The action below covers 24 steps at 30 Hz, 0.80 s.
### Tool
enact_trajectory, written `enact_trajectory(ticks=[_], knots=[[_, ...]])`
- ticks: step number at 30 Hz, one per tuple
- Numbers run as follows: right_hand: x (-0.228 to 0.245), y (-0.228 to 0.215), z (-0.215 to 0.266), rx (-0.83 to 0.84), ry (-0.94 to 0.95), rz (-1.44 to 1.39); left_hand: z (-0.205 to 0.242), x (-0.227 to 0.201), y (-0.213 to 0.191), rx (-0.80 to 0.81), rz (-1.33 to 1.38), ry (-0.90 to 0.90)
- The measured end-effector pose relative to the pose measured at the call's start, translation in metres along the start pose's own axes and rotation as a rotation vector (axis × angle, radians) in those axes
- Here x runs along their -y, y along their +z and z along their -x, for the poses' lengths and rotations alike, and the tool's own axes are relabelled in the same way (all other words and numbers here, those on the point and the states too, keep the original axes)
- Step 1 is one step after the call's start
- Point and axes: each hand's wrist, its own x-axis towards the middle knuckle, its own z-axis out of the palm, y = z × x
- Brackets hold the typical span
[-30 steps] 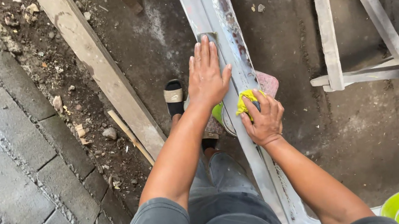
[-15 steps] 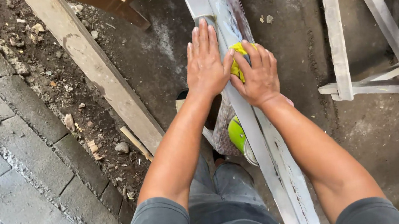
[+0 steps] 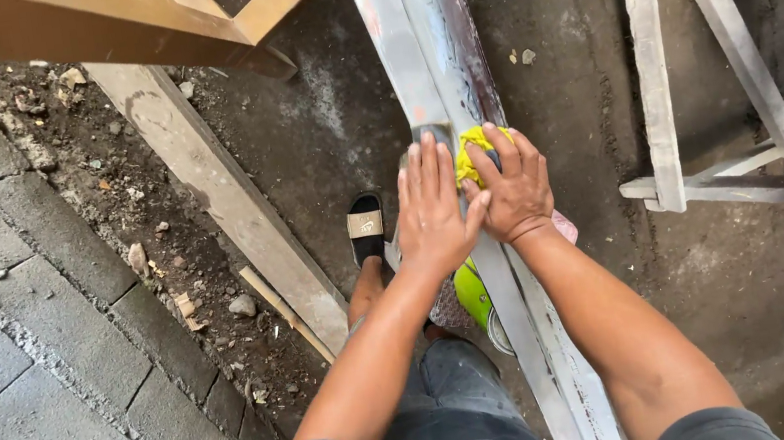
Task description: The person sands a long, silver metal frame using a sanding block held in the left hand while wiping the surface with a yellow cloth in the right hand. The person moves along the length of the frame, working on both straight sections and a curved corner.
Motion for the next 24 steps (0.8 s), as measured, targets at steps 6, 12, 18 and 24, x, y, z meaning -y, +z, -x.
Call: enact_trajectory(ticks=[6,12,18,24], knots=[[0.002,-0.004,-0.002,0.019,0.019,-0.024,-0.081,0.025,-0.017,-0.002,-0.112,-0.011],[0.002,-0.007,-0.004,0.024,0.009,-0.045,-0.07,0.017,-0.022,-0.073,-0.052,-0.016],[0.001,-0.001,0.0,0.02,0.013,-0.03,-0.03,0.015,-0.013,0.073,-0.103,0.032],[0.003,-0.008,-0.001,0.041,0.013,-0.053,-0.109,0.024,-0.034,-0.004,-0.102,-0.031]])
